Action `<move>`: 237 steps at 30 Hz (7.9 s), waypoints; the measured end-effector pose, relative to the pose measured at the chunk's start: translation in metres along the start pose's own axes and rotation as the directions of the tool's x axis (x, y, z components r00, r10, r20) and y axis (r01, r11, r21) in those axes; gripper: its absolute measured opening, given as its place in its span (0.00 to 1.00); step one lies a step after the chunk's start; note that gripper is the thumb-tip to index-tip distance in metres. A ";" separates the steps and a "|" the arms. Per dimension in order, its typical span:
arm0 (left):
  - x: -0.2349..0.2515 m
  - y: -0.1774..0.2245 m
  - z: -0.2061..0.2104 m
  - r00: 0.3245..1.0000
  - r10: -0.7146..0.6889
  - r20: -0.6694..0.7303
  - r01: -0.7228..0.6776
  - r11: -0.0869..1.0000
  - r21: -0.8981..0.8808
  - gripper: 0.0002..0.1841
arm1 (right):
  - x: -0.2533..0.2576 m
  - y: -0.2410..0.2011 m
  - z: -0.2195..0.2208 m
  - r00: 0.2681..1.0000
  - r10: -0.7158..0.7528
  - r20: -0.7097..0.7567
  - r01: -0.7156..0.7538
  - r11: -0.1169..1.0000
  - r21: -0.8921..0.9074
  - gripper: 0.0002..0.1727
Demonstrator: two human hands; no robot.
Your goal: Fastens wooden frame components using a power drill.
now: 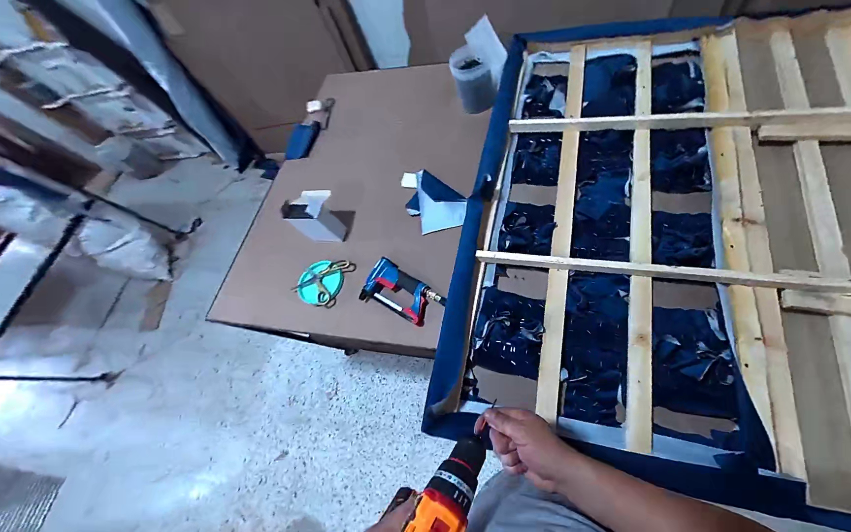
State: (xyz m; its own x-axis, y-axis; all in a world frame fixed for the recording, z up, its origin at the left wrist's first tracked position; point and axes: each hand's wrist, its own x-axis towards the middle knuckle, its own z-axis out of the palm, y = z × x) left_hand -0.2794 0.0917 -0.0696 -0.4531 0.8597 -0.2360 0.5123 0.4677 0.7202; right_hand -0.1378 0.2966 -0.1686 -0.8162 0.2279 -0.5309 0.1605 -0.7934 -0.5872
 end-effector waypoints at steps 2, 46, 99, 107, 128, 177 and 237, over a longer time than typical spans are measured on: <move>0.036 -0.014 -0.012 0.999 0.043 0.013 -0.043 0.999 0.000 0.22 | 0.029 -0.013 0.001 0.998 -0.022 -0.057 0.027 0.997 0.074 0.18; 0.299 0.056 0.037 0.638 0.275 0.719 -0.614 0.745 0.260 0.29 | 0.068 -0.012 -0.089 0.772 -0.126 -0.623 0.571 0.568 0.592 0.21; 0.394 0.189 0.075 0.789 -0.122 0.603 -0.407 0.632 0.660 0.15 | 0.085 -0.296 -0.098 0.354 -0.927 -0.125 0.299 0.239 -0.924 0.07; 0.400 0.160 0.084 0.665 -0.026 0.746 -0.591 0.591 0.548 0.16 | 0.104 -0.275 -0.110 0.410 -0.905 -0.109 0.370 0.274 -0.888 0.05; 0.366 0.090 0.045 0.894 0.146 0.424 -0.361 0.795 0.487 0.26 | 0.143 -0.103 -0.261 0.346 -0.937 0.041 -0.005 -0.046 -0.999 0.13; 0.402 0.154 0.098 0.741 0.176 0.648 -0.607 0.588 0.534 0.22 | 0.085 -0.153 -0.149 -0.102 -0.906 -0.411 0.480 0.317 -0.818 0.22; 0.337 0.070 0.062 0.797 -0.103 0.596 -0.160 0.914 0.372 0.25 | -0.079 0.010 -0.102 0.557 -0.211 -0.803 0.663 0.695 0.277 0.17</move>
State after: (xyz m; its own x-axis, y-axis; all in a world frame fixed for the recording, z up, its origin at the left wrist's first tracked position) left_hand -0.3510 0.4266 -0.1392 0.0206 0.7588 -0.6510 0.8123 0.3669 0.4534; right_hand -0.0151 0.3287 -0.1948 -0.0431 0.7478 -0.6625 -0.5835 -0.5571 -0.5909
